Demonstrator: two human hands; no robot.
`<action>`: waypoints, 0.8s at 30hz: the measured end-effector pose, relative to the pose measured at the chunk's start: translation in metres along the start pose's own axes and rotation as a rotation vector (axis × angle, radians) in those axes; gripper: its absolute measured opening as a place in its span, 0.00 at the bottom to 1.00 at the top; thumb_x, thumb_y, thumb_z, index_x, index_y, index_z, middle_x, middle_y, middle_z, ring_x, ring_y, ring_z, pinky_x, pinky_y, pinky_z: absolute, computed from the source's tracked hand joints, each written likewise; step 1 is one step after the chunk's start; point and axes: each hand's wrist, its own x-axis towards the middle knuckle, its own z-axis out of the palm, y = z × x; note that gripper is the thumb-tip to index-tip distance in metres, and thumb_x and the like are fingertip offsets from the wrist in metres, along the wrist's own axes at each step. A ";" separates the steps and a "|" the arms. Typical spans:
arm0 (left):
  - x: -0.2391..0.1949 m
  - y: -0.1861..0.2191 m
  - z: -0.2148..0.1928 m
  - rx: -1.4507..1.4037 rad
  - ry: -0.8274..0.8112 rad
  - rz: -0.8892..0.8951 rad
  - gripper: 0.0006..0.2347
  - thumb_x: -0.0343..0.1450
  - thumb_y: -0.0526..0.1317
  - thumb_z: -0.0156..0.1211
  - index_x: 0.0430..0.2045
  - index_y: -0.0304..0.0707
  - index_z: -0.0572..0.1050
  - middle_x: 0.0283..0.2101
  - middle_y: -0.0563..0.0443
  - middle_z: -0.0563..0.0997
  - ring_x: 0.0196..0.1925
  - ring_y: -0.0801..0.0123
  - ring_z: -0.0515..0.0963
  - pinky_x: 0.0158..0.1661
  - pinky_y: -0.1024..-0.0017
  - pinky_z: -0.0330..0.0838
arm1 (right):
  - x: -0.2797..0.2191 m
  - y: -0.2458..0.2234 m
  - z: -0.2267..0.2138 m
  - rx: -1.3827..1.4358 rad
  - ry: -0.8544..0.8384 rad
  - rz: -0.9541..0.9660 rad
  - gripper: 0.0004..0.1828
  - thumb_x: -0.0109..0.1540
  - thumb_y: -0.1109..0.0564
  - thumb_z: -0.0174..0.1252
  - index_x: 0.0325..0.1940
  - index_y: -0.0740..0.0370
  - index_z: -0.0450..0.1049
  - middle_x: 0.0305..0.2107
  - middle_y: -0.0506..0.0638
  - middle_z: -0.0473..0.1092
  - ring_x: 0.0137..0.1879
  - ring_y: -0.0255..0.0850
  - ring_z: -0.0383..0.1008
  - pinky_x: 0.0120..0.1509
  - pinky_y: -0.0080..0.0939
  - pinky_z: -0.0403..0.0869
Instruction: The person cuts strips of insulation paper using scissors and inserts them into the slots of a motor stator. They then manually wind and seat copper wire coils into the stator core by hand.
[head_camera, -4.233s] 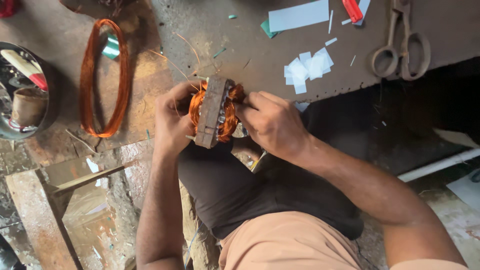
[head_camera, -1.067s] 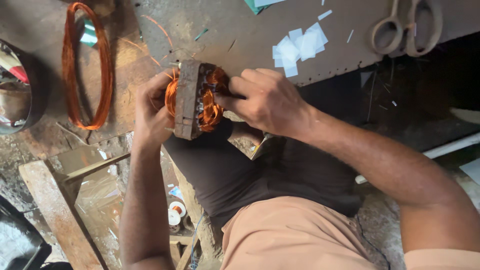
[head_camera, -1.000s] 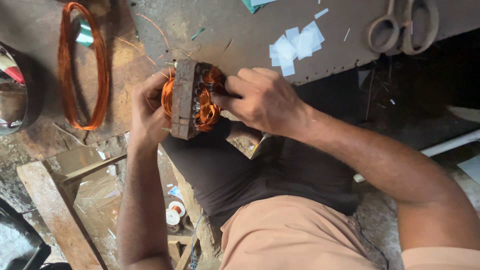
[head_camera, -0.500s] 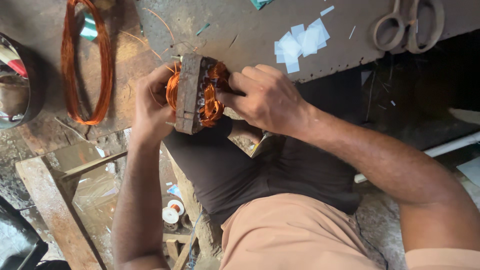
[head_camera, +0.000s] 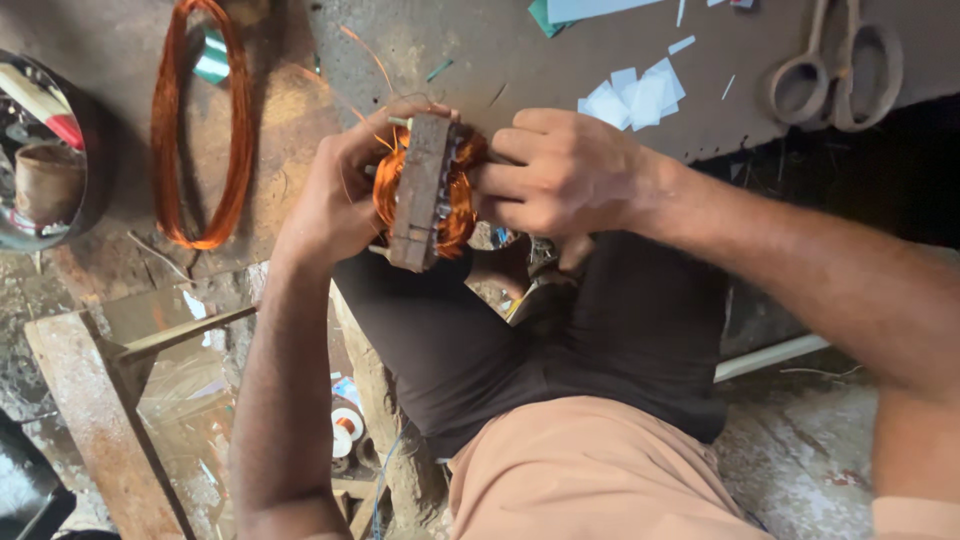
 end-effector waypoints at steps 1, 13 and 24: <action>0.002 0.000 -0.001 0.004 -0.003 0.002 0.23 0.72 0.24 0.65 0.64 0.31 0.69 0.57 0.48 0.81 0.59 0.75 0.79 0.60 0.73 0.77 | 0.000 0.005 -0.001 0.002 -0.043 -0.014 0.06 0.50 0.55 0.64 0.28 0.57 0.78 0.28 0.42 0.69 0.36 0.38 0.67 0.38 0.39 0.67; -0.012 -0.007 0.012 0.076 0.166 0.043 0.25 0.70 0.24 0.67 0.63 0.31 0.70 0.56 0.46 0.82 0.59 0.72 0.80 0.61 0.72 0.76 | -0.012 -0.020 -0.010 0.120 0.015 0.236 0.08 0.56 0.59 0.64 0.39 0.61 0.80 0.40 0.48 0.76 0.37 0.41 0.73 0.41 0.43 0.70; -0.029 0.000 0.021 0.953 0.531 0.636 0.38 0.74 0.40 0.79 0.74 0.47 0.54 0.73 0.41 0.60 0.71 0.49 0.71 0.63 0.64 0.78 | 0.011 -0.065 0.030 0.395 0.354 1.030 0.18 0.60 0.63 0.70 0.50 0.67 0.71 0.41 0.59 0.76 0.48 0.51 0.80 0.49 0.45 0.77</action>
